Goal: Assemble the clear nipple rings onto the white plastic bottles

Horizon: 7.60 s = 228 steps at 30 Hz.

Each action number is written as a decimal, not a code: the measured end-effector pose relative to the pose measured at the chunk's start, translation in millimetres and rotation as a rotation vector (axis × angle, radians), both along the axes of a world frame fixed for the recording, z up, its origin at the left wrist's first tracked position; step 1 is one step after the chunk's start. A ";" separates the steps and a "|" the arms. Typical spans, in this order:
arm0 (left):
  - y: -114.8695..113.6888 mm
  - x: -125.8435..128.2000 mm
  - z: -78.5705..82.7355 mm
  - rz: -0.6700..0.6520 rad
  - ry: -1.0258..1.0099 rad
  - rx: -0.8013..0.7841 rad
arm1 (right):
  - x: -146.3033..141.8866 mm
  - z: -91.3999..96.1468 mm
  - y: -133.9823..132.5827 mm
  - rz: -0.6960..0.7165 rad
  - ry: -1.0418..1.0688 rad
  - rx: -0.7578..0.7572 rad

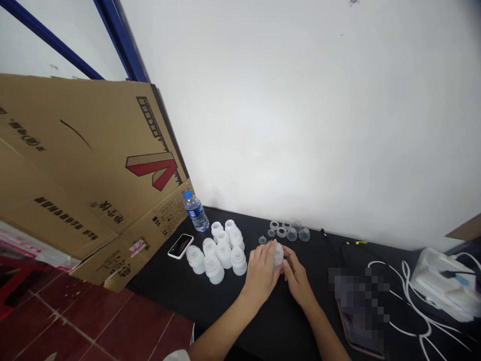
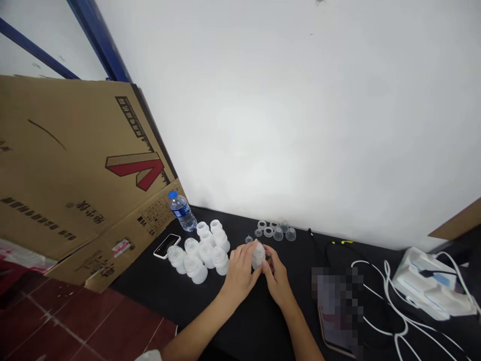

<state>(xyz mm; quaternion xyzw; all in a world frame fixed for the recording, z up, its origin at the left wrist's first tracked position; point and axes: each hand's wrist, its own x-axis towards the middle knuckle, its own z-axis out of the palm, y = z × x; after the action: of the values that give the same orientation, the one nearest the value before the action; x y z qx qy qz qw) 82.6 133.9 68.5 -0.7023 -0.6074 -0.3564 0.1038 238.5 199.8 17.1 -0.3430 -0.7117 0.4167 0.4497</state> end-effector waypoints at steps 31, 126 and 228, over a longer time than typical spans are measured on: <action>-16.3 -32.3 57.8 0.083 0.221 0.013 | 2.1 -1.9 10.1 -0.177 -0.078 -0.038; 93.2 -5.7 -47.7 -0.513 -0.899 -0.433 | 12.4 9.9 16.5 -0.137 0.549 -0.589; 7.6 -114.9 131.2 -0.264 -0.160 0.117 | 9.4 -4.6 27.0 -0.057 0.622 -0.621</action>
<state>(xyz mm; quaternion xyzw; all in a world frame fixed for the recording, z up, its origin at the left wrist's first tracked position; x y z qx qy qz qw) -32.3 141.4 199.8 -0.7382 -0.4945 -0.4563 0.0480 247.9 226.8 12.5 -0.3396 -0.3736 0.6816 0.5296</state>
